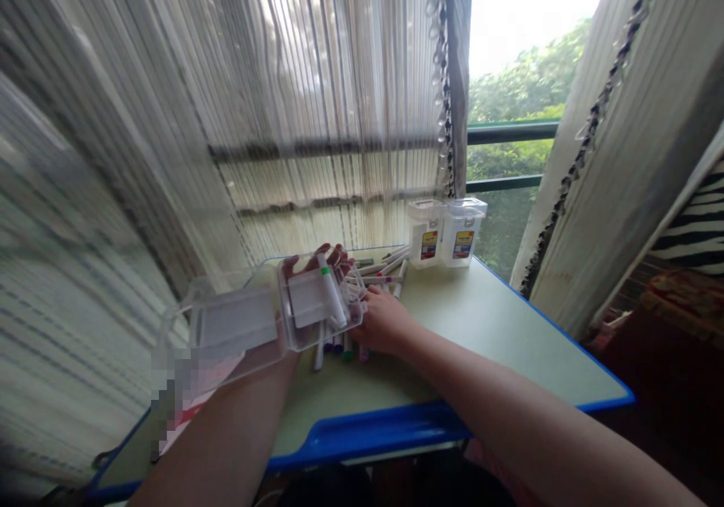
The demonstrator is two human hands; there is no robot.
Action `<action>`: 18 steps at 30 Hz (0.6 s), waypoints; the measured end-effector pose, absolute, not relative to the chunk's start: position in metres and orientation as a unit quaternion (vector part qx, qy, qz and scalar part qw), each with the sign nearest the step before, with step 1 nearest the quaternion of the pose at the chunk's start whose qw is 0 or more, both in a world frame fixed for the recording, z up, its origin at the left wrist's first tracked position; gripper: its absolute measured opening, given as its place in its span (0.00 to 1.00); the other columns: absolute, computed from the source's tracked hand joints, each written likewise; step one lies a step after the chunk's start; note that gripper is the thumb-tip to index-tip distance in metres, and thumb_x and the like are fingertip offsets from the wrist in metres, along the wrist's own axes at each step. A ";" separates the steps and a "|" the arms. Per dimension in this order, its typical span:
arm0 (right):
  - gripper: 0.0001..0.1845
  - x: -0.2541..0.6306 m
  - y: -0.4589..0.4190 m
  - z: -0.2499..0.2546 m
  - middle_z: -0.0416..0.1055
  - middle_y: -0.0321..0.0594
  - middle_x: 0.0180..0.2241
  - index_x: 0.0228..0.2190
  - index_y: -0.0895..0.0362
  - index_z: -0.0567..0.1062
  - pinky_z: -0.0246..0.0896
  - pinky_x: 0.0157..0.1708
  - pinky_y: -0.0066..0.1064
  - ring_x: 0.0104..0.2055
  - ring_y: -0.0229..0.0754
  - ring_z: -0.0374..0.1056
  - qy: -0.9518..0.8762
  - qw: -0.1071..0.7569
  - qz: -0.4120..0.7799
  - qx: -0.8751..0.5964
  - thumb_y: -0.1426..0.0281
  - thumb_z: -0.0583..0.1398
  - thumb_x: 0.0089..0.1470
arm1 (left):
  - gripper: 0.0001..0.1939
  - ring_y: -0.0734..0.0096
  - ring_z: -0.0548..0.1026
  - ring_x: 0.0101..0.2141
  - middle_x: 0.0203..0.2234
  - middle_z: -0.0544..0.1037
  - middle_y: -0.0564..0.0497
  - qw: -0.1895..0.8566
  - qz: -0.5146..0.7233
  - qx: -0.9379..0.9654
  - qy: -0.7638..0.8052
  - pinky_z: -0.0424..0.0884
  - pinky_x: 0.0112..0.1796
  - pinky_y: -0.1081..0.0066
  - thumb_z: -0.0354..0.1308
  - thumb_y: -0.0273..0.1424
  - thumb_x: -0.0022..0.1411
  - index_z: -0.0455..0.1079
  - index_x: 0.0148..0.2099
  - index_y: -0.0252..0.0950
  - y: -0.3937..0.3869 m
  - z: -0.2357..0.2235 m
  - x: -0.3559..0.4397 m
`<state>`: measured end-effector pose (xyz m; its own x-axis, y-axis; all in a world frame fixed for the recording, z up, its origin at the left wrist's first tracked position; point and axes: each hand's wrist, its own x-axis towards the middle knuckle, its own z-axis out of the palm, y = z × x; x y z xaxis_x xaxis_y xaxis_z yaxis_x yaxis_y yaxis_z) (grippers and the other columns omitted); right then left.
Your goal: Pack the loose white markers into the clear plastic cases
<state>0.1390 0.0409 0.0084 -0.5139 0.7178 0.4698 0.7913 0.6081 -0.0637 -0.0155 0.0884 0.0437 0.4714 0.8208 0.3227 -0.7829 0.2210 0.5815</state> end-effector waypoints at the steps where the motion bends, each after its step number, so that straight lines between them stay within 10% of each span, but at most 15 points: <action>1: 0.08 0.137 0.040 0.009 0.75 0.45 0.41 0.32 0.54 0.79 0.60 0.49 0.39 0.46 0.48 0.67 -0.863 0.230 -0.080 -0.442 0.67 0.60 0.50 | 0.20 0.60 0.72 0.48 0.45 0.76 0.45 0.780 0.513 0.357 0.024 0.61 0.55 0.58 0.46 0.42 0.58 0.71 0.45 0.37 0.088 0.044 -0.015; 18: 0.17 0.158 0.052 0.012 0.74 0.42 0.26 0.23 0.57 0.79 0.63 0.34 0.34 0.29 0.43 0.69 -0.671 0.493 -0.056 -0.551 0.63 0.56 0.56 | 0.21 0.64 0.70 0.52 0.48 0.75 0.47 0.765 0.536 0.357 0.014 0.58 0.58 0.63 0.46 0.41 0.60 0.71 0.48 0.36 0.090 0.039 -0.013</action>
